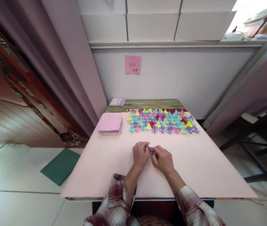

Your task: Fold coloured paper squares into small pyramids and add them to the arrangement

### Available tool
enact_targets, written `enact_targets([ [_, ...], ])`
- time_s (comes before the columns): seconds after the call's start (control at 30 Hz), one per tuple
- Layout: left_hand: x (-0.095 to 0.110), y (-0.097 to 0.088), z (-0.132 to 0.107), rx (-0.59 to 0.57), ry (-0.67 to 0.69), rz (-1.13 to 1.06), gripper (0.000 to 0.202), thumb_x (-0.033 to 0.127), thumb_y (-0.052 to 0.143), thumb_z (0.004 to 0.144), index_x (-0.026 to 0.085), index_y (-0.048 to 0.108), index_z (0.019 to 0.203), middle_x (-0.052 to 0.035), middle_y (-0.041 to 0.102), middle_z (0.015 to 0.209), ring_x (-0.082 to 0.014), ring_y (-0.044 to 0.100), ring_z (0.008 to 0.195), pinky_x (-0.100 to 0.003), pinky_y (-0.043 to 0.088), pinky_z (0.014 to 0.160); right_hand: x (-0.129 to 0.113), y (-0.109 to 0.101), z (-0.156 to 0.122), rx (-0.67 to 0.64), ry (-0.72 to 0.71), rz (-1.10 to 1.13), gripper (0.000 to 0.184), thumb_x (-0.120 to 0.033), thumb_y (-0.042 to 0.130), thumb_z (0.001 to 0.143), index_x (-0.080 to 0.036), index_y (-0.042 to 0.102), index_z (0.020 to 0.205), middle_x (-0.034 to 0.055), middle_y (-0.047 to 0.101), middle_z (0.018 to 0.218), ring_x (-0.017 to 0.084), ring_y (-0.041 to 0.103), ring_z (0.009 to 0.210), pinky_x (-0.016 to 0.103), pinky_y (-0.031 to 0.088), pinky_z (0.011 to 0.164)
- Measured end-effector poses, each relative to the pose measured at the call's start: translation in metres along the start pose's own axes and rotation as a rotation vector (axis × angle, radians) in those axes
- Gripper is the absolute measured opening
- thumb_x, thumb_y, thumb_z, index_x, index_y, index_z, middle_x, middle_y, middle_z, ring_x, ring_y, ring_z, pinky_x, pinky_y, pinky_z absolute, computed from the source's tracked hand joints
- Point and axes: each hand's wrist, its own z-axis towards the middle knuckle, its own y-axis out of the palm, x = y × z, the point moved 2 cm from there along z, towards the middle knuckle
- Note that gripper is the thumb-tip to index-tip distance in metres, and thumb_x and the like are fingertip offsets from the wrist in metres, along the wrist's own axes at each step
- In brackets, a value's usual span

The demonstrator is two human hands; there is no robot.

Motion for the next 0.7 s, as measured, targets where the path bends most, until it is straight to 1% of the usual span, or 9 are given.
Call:
enact_targets([
  [0.1,-0.0004,0.0001,-0.0005,0.001,-0.001,0.013,0.018,0.01,0.056,0.077,0.022,0.068,0.082,-0.0027,0.067,0.087,-0.0204,0.058,0.085,-0.034,0.039,0.078,0.0011,0.0,-0.0005,0.027,0.017,-0.015,0.018,-0.012,0.052,0.078,-0.022,0.064,0.086,0.0016,0.064,0.078,0.016,0.056,0.068,0.026,0.035,0.065],
  [0.23,-0.0013,0.0022,-0.0006,0.013,-0.014,0.042,0.008,0.015,0.059,0.078,0.021,0.065,0.076,-0.0036,0.067,0.082,-0.021,0.058,0.081,-0.033,0.037,0.074,0.0023,0.0005,-0.0005,0.055,0.04,-0.039,0.018,-0.011,0.051,0.077,-0.022,0.064,0.084,0.0015,0.064,0.078,0.016,0.056,0.068,0.026,0.035,0.064],
  [0.37,-0.0016,0.0042,-0.0003,0.046,-0.018,0.051,0.008,0.016,0.059,0.078,0.021,0.062,0.072,-0.0027,0.066,0.076,-0.0204,0.057,0.077,-0.033,0.037,0.072,0.0002,-0.0003,0.0003,0.031,0.001,-0.042,0.018,-0.011,0.052,0.076,-0.022,0.064,0.083,0.0017,0.064,0.077,0.016,0.056,0.068,0.026,0.036,0.065],
  [0.53,-0.0033,0.0058,0.0002,0.054,-0.035,0.036,0.01,0.016,0.058,0.078,0.021,0.062,0.072,-0.0017,0.066,0.072,-0.0196,0.057,0.074,-0.032,0.038,0.07,-0.0031,-0.0021,0.0009,-0.012,-0.032,-0.039,0.015,-0.014,0.053,0.077,-0.022,0.064,0.084,0.0021,0.064,0.077,0.016,0.056,0.069,0.026,0.036,0.066],
  [0.7,-0.0056,0.0044,0.0008,0.064,-0.027,-0.045,0.012,0.014,0.055,0.079,0.021,0.064,0.075,-0.0015,0.068,0.077,-0.0184,0.059,0.075,-0.031,0.041,0.072,-0.0028,-0.0015,0.0001,0.003,-0.025,-0.056,0.016,-0.013,0.053,0.076,-0.022,0.064,0.082,0.0018,0.063,0.076,0.016,0.055,0.067,0.027,0.035,0.065],
])
